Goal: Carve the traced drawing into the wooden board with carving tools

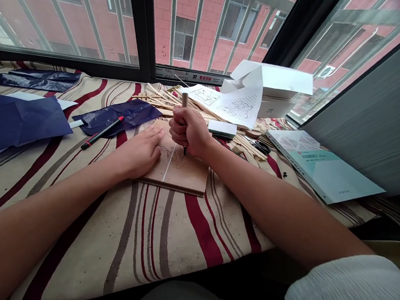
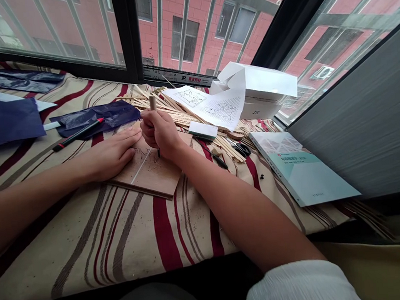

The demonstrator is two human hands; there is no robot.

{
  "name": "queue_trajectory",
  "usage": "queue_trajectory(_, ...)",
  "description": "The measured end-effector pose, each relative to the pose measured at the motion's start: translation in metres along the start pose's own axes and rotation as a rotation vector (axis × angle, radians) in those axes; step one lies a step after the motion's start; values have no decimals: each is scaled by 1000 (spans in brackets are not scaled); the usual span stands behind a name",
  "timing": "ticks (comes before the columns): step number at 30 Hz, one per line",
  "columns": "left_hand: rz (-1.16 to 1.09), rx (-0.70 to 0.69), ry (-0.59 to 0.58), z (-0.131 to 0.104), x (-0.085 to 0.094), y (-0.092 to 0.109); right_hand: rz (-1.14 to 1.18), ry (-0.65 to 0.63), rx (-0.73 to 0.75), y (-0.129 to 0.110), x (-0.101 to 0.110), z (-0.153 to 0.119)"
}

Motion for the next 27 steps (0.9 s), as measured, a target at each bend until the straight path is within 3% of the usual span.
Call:
queue_trajectory(19,-27,-19,7,-1,1,1,-46,-37,-53,4,-5,2)
queue_trajectory(22,-62,-64,48,-1,4,3,-88,-93,-72,8,-9,5)
queue_trajectory(27,-163,-124,72,-4,9,6,-154,-309,-159,19,-20,7)
Point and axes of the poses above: each hand's wrist, its own z-axis towards the middle knuckle, its own x-axis out of the back of the hand, y = z × x, the point moved 5 cm from there along z, towards the middle knuckle, and after that the axes turned 14 degrees about x, right-handed, at the moved point
